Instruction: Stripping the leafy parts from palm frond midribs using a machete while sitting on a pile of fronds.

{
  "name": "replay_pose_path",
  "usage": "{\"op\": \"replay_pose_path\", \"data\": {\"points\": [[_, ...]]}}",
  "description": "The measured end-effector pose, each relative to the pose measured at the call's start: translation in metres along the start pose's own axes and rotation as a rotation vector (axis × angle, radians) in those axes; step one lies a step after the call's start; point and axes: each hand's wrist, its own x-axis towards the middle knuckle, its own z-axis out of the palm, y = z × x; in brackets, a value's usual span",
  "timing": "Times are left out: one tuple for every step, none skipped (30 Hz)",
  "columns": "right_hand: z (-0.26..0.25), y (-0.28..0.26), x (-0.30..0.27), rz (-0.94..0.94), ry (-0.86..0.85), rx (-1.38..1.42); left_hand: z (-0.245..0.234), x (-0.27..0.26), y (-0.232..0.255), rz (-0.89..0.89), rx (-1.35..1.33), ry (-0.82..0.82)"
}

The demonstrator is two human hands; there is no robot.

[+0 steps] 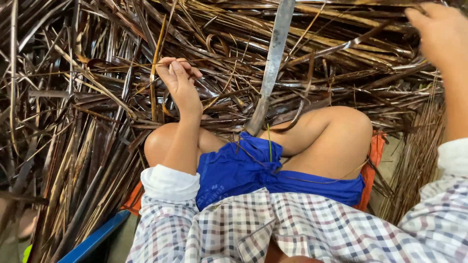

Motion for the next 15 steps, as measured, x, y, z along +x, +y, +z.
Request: {"op": "replay_pose_path", "data": {"points": [[-0.043,-0.025,0.025,-0.002,0.007,-0.001,-0.002,0.002,-0.001,0.006,0.0,0.004],[-0.09,-0.052,0.051,0.014,-0.135,0.212,-0.005,0.003,-0.002,-0.007,0.007,0.02],[-0.144,-0.077,0.077,0.034,-0.275,0.422,-0.007,0.004,-0.004,-0.02,0.015,0.035],[-0.161,-0.102,0.087,0.034,-0.271,0.424,-0.01,0.006,-0.006,-0.017,0.017,0.035],[-0.178,-0.128,0.096,-0.092,-0.307,0.742,-0.013,0.009,-0.008,-0.057,-0.016,0.075],[-0.196,-0.153,0.104,-0.226,-0.338,1.067,-0.016,0.009,-0.011,-0.103,-0.051,0.118],[-0.206,-0.19,0.084,-0.23,-0.341,1.069,-0.018,0.011,-0.012,-0.105,-0.049,0.123],[-0.216,-0.227,0.062,-0.385,-0.553,1.573,-0.019,0.012,-0.012,-0.105,-0.1,0.127],[-0.226,-0.263,0.039,-0.543,-0.77,2.076,-0.021,0.013,-0.013,-0.105,-0.151,0.13],[-0.221,-0.285,0.018,-0.544,-0.771,2.083,-0.021,0.013,-0.013,-0.108,-0.145,0.131],[-0.216,-0.307,-0.004,-0.811,-0.697,1.563,-0.02,0.013,-0.014,-0.12,-0.158,0.126],[-0.211,-0.329,-0.026,-1.004,-0.596,1.027,-0.019,0.012,-0.014,-0.132,-0.172,0.12],[-0.204,-0.33,-0.031,-1.004,-0.595,1.034,-0.018,0.013,-0.015,-0.136,-0.167,0.119],[-0.198,-0.331,-0.038,-0.988,-0.613,1.118,-0.018,0.011,-0.016,-0.15,-0.156,0.12],[-0.192,-0.333,-0.046,-0.97,-0.63,1.201,-0.017,0.01,-0.016,-0.165,-0.145,0.121]]}}
